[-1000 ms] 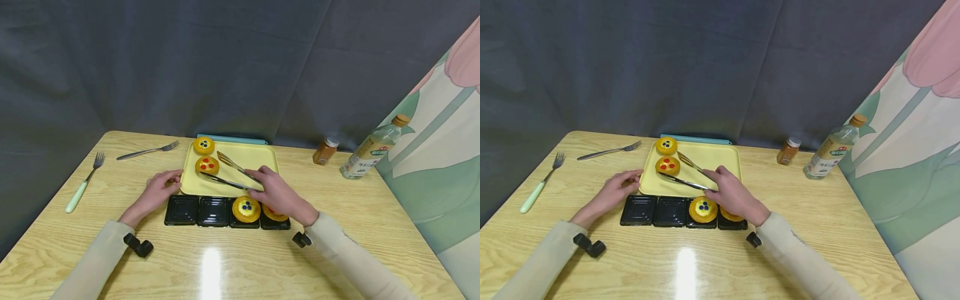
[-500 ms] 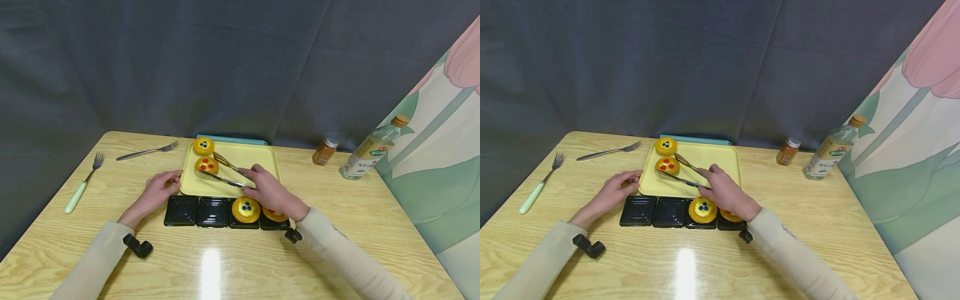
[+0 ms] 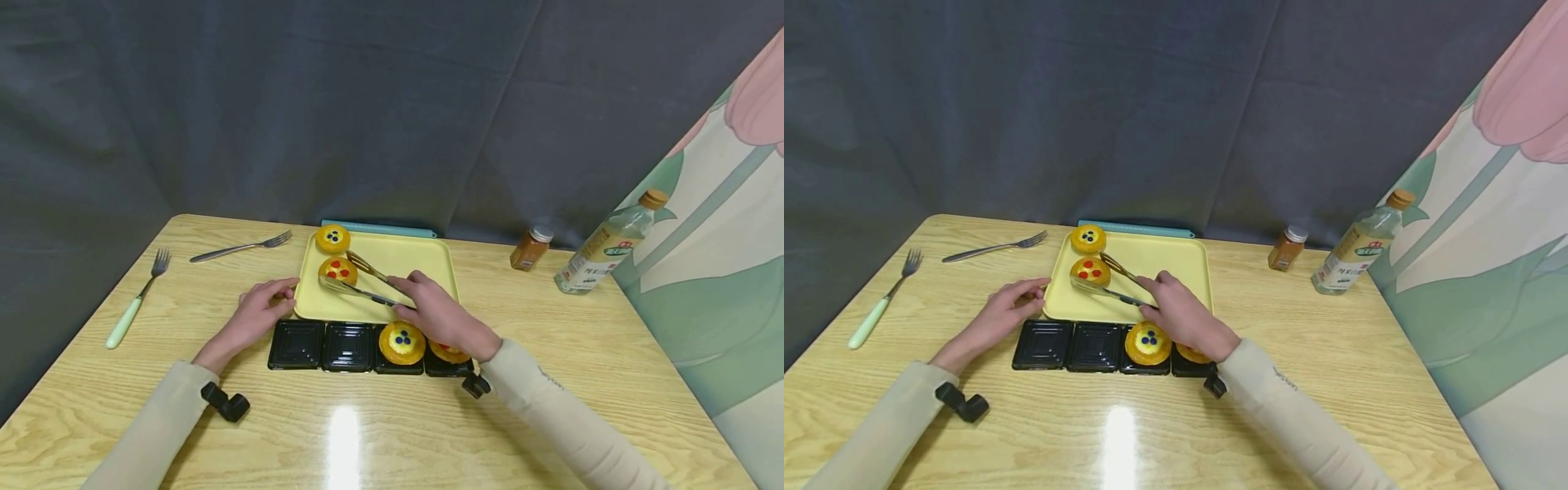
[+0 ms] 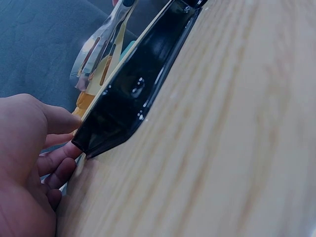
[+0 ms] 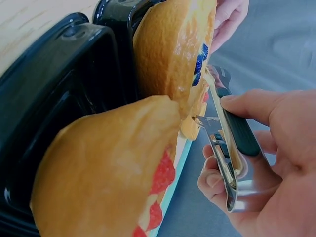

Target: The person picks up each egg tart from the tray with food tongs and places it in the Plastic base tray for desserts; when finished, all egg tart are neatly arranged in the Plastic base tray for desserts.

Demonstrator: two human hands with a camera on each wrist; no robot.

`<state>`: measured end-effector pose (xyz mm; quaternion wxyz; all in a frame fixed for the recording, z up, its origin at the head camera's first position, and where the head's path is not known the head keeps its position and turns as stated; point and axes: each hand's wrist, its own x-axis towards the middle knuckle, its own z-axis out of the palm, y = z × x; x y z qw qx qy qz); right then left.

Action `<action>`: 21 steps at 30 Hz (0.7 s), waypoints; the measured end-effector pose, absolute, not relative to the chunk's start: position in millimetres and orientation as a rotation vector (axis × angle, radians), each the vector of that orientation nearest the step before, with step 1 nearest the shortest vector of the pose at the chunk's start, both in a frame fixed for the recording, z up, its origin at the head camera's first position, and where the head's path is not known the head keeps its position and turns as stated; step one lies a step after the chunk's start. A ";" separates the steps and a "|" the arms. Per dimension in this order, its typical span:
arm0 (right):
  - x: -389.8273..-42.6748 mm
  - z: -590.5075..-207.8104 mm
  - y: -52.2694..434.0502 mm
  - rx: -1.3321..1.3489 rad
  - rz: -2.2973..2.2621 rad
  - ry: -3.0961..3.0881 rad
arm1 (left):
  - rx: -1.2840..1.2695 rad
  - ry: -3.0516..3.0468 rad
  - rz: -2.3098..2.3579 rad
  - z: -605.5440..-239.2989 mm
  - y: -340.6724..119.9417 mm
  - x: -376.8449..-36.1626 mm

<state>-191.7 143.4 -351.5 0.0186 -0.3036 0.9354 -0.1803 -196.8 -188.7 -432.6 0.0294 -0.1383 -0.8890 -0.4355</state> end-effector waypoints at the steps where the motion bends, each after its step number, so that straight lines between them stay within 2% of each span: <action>1: -191.3 -351.5 143.7 -0.942 -0.562 2.904 | -0.427 -2.742 -1.342 -432.4 -188.6 -196.7; 21: -181.7 -351.8 157.5 -0.969 -0.663 2.891 | -0.428 -2.743 -1.349 -431.3 -188.4 -196.6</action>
